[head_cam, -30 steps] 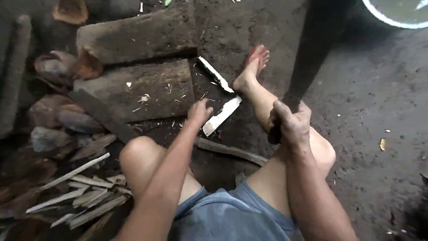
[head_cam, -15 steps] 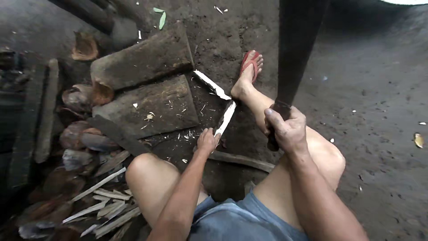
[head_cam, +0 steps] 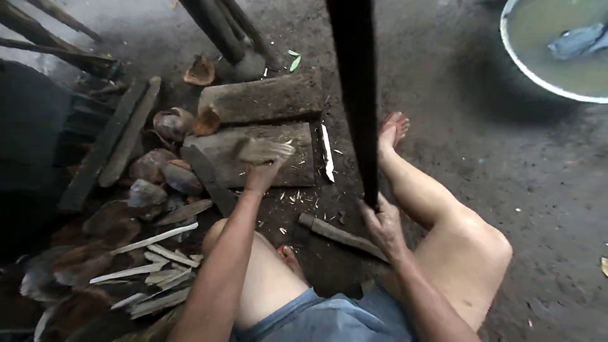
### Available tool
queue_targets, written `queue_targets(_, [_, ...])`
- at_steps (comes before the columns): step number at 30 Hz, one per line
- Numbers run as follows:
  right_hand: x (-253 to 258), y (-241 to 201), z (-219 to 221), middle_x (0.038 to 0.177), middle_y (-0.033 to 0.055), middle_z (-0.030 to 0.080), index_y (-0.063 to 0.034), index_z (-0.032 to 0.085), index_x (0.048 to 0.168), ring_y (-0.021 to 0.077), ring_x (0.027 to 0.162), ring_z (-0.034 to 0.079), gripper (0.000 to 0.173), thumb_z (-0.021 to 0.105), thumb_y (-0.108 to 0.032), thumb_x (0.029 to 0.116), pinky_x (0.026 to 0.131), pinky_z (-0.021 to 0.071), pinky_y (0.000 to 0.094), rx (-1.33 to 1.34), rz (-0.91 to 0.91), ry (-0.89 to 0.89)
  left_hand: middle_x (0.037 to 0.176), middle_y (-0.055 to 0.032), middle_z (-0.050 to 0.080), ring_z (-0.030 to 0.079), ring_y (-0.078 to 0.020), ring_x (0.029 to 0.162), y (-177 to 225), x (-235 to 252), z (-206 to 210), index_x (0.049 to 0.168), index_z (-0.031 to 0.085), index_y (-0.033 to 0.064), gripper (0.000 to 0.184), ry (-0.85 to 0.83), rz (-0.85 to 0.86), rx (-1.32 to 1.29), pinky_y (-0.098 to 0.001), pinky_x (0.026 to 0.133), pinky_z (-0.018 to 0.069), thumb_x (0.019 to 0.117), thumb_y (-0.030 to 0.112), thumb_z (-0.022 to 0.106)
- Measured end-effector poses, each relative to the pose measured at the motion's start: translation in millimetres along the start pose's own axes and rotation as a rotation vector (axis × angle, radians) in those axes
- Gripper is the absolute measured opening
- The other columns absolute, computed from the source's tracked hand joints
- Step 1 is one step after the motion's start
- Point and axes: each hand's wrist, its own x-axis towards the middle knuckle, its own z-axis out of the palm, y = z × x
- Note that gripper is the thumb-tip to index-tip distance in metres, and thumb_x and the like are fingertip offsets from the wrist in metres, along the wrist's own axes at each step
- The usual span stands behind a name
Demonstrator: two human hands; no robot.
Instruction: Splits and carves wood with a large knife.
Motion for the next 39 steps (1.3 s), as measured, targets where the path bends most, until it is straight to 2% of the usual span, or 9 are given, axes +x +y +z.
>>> queue_targets(3, [-14,-7,43,0.071,-0.0001,0.066,-0.0059,0.068,0.104,0.0090,0.059,0.063,0.023,0.054,-0.025,0.1016,0.055,0.0563,0.0320,-0.056,0.021,0.002,0.130,-0.0139,0.067,0.062,-0.0251,0.126,-27,21,-8,0.128,0.068,0.0072,0.044,-0.026,0.059,0.032,-0.0486,0.111,0.0478,0.0940,0.034,0.074])
queue_targets(7, [-11,-20,76,0.078,0.0015,0.068,-0.0049,0.067,0.112,0.0098,0.063,0.066,0.028,0.052,-0.027,0.1048,0.059,0.0591,0.0318,-0.132,-0.038,-0.028,0.124,-0.0219,0.067,0.065,-0.0355,0.120,-23,30,-4,0.128,0.061,-0.0013,0.060,-0.083,-0.280,0.035,-0.0566,0.106,0.0499,0.0899,0.041,0.079])
queue_targets(14, [20,-41,98,0.076,0.0048,0.070,-0.0066,0.068,0.111,0.0168,0.063,0.068,0.026,0.054,-0.027,0.1028,0.058,0.0585,0.0393,-0.331,-0.052,-0.039,0.120,-0.0241,0.068,0.066,-0.0399,0.116,-50,47,38,0.120,0.066,0.0004,0.053,-0.252,-0.362,0.097,-0.0603,0.101,0.0513,0.0918,0.044,0.076])
queue_targets(24, [69,-121,107,0.070,0.0044,0.066,-0.0014,0.067,0.095,0.0081,0.058,0.063,0.033,0.056,-0.031,0.1046,0.055,0.0555,0.0253,-0.158,-0.516,0.145,0.125,-0.0240,0.067,0.064,-0.0400,0.120,-45,50,33,0.123,0.066,-0.0016,0.044,-0.292,-0.322,0.108,-0.0588,0.104,0.0493,0.0961,0.033,0.072])
queue_targets(27, [76,-106,115,0.070,0.0039,0.067,-0.0061,0.068,0.097,0.0141,0.058,0.065,0.027,0.057,-0.030,0.1028,0.054,0.0559,0.0337,-0.312,-0.345,0.028,0.122,-0.0222,0.068,0.065,-0.0382,0.117,-50,50,39,0.120,0.067,-0.0021,0.043,-0.275,-0.274,0.091,-0.0571,0.103,0.0507,0.0961,0.033,0.073])
queue_targets(31, [90,-60,137,0.099,0.0138,0.074,-0.0157,0.060,0.132,0.0337,0.094,0.073,0.035,0.051,-0.033,0.1032,0.080,0.0572,0.0565,-0.613,0.289,-0.456,0.127,-0.0192,0.067,0.063,-0.0371,0.122,-50,53,42,0.126,0.068,0.0038,0.047,-0.290,-0.310,0.079,-0.0601,0.105,0.0491,0.0946,0.039,0.073])
queue_targets(34, [85,-53,136,0.097,0.0127,0.074,-0.0176,0.060,0.132,0.0332,0.093,0.073,0.035,0.051,-0.035,0.1036,0.079,0.0570,0.0559,-0.628,0.309,-0.449,0.128,-0.0160,0.068,0.064,-0.0343,0.122,-49,50,36,0.128,0.068,0.0085,0.047,-0.320,-0.325,0.076,-0.0595,0.105,0.0488,0.0926,0.039,0.075])
queue_targets(37, [84,-70,117,0.088,0.0118,0.073,-0.0137,0.066,0.126,0.0310,0.082,0.073,0.033,0.052,-0.033,0.1031,0.074,0.0571,0.0543,-0.542,0.168,-0.309,0.144,-0.0215,0.057,0.057,-0.0377,0.131,-54,56,22,0.155,0.044,0.0105,0.080,-0.291,-0.269,-0.110,-0.0584,0.110,0.0459,0.0865,0.025,0.083])
queue_targets(39, [83,-91,99,0.081,0.0101,0.072,-0.0089,0.070,0.117,0.0268,0.073,0.072,0.029,0.056,-0.028,0.1010,0.068,0.0583,0.0505,-0.470,-0.009,-0.137,0.151,-0.0228,0.049,0.054,-0.0390,0.134,-58,57,11,0.164,0.026,0.0135,0.100,-0.220,-0.211,-0.294,-0.0578,0.108,0.0487,0.0823,0.012,0.084])
